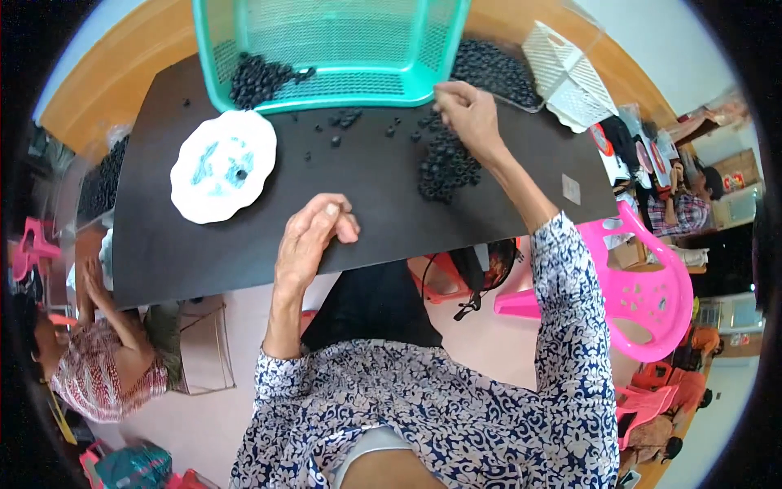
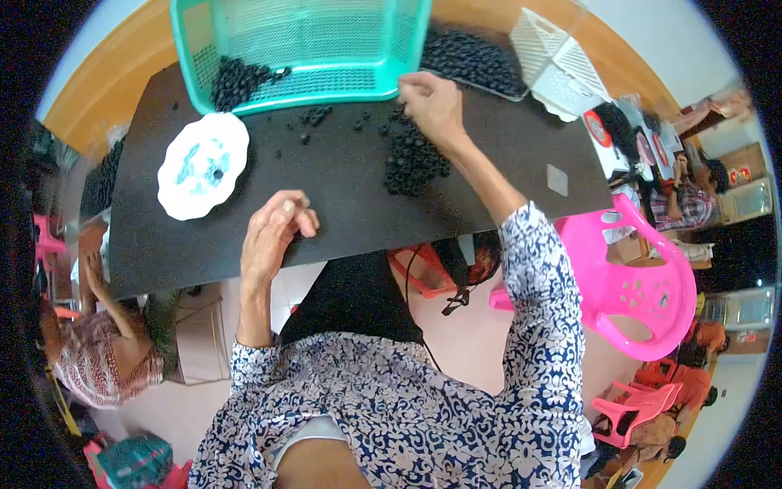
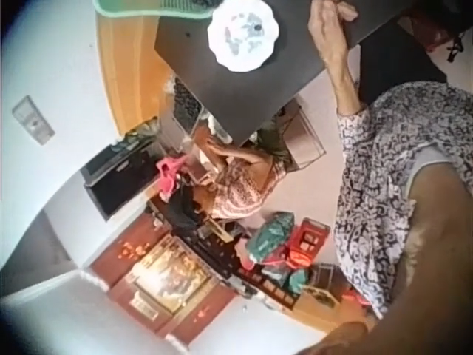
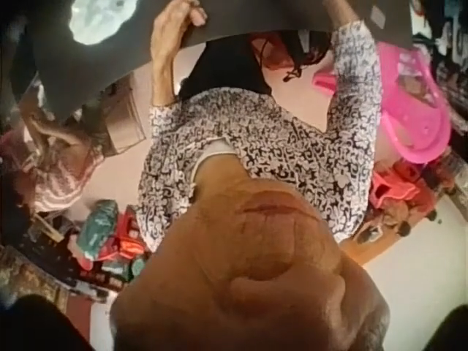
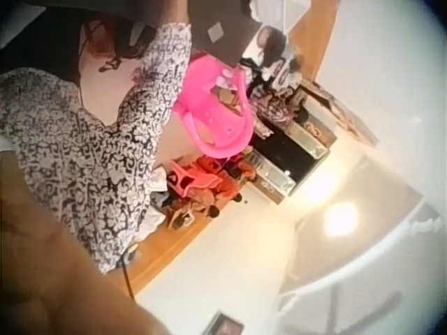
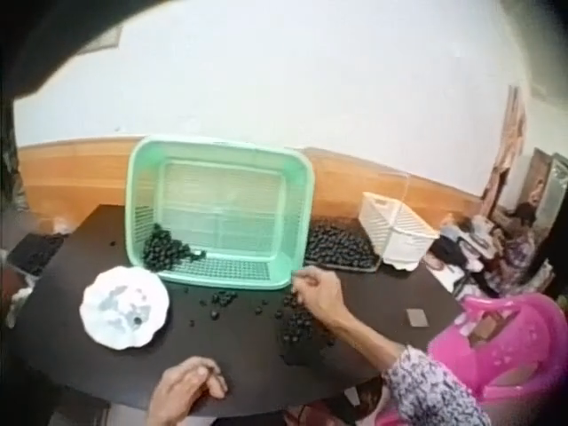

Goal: Assemble small black rubber components by inserting blue pins or beads into them by hand.

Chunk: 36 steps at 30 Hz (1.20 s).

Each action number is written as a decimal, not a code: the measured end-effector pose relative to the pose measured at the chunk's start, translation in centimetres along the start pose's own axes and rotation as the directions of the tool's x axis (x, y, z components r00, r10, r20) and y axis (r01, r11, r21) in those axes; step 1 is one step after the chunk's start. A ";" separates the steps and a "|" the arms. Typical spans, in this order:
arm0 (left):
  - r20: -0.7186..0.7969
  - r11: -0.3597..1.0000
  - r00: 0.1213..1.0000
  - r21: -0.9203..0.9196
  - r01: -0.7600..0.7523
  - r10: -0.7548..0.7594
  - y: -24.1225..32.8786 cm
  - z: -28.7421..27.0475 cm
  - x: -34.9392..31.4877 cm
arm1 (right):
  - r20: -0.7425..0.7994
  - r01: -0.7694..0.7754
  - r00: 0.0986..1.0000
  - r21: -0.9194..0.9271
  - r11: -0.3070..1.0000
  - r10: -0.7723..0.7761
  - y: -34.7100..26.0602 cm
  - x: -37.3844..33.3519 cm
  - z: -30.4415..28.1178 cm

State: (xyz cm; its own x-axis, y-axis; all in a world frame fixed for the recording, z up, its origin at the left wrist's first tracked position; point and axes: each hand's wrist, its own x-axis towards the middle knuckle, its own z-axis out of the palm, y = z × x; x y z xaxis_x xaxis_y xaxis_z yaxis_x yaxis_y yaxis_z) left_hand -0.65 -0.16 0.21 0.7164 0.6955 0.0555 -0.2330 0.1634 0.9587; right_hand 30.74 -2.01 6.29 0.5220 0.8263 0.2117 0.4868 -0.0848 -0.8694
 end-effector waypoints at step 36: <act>-0.019 1.000 1.000 -0.008 0.011 -0.011 1.1 0.2 -0.4 | 0.244 0.399 0.914 -0.402 0.824 -0.323 -2.1 1.2 7.3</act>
State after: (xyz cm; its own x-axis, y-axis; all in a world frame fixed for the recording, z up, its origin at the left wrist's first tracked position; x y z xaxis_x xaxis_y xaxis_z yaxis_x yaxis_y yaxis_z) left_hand -1.06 -0.41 1.27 0.7061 0.7070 0.0394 -0.2303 0.1767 0.9569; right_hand 25.24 3.22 5.07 0.1491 0.9188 0.3655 0.8909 0.0355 -0.4528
